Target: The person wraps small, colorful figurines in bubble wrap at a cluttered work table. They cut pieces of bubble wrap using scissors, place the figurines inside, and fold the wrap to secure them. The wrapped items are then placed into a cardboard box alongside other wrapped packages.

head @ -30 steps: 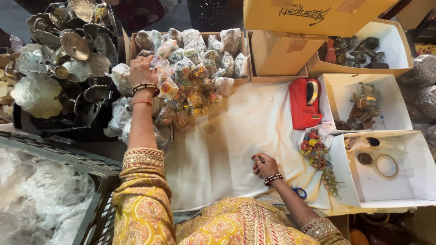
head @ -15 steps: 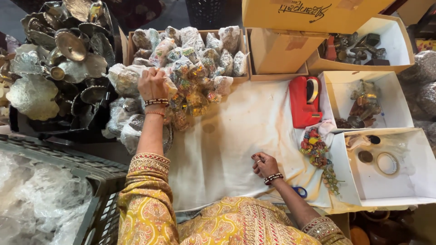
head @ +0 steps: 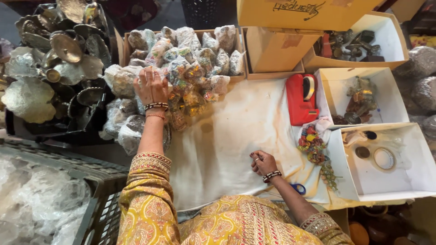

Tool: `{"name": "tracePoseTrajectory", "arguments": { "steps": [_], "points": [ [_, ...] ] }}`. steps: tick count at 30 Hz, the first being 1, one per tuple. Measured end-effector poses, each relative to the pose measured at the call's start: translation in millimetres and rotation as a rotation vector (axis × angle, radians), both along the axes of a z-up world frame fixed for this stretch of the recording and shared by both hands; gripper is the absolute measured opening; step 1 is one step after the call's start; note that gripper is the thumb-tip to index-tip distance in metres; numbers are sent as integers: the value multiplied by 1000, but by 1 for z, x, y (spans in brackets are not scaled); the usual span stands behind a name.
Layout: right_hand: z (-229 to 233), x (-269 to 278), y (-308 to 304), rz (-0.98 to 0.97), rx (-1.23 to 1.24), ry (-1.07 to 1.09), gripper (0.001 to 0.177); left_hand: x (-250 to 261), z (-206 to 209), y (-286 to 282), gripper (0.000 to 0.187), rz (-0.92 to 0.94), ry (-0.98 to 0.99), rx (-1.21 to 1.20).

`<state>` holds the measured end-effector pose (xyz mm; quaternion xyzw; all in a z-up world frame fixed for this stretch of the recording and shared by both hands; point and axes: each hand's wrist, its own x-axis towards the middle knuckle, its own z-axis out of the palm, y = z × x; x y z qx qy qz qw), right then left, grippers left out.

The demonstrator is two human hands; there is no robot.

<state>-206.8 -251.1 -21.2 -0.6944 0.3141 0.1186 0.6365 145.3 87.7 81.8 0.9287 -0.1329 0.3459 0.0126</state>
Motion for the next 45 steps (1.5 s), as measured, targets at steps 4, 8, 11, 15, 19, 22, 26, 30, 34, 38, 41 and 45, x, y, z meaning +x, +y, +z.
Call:
{"name": "tracePoseTrajectory", "arguments": {
  "steps": [4, 8, 11, 15, 19, 22, 26, 30, 34, 38, 41, 45],
  "points": [
    [-4, 0, 0, -14, -29, -15, 23, 3, -5, 1, 46, -26, -100, 28],
    [-2, -1, 1, -5, -49, -37, 23, -5, 5, -1, 42, -25, 62, -25],
    [1, -1, 3, -2, -61, -41, 22, -9, 5, -2, 44, -41, 41, -62],
    [3, -1, 4, 6, -71, -38, 21, -26, 12, -11, 51, -25, 85, -172],
    [7, 0, 4, -13, -43, -24, 20, -65, 22, -34, 63, -158, 47, -309],
    [13, 0, 6, -24, -19, 0, 19, -100, -12, -49, 63, -240, 34, -187],
    [11, 0, 5, -9, -31, -20, 20, -178, -77, -73, 54, -563, 313, -57],
    [9, 0, 5, 9, -41, -41, 21, -241, -111, -81, 73, -626, 694, 71],
    [8, 1, 5, 1, -27, -28, 22, -256, -99, -81, 75, -500, 853, 147],
    [11, 0, 6, -10, -33, -19, 22, -258, -102, -79, 68, -478, 849, 9],
    [-1, -2, 4, -23, -27, -35, 21, -258, -106, -77, 67, -487, 823, -20],
    [-51, -2, -28, -59, -316, -245, 14, -256, -111, -78, 65, -501, 768, -92]
  ]
}}
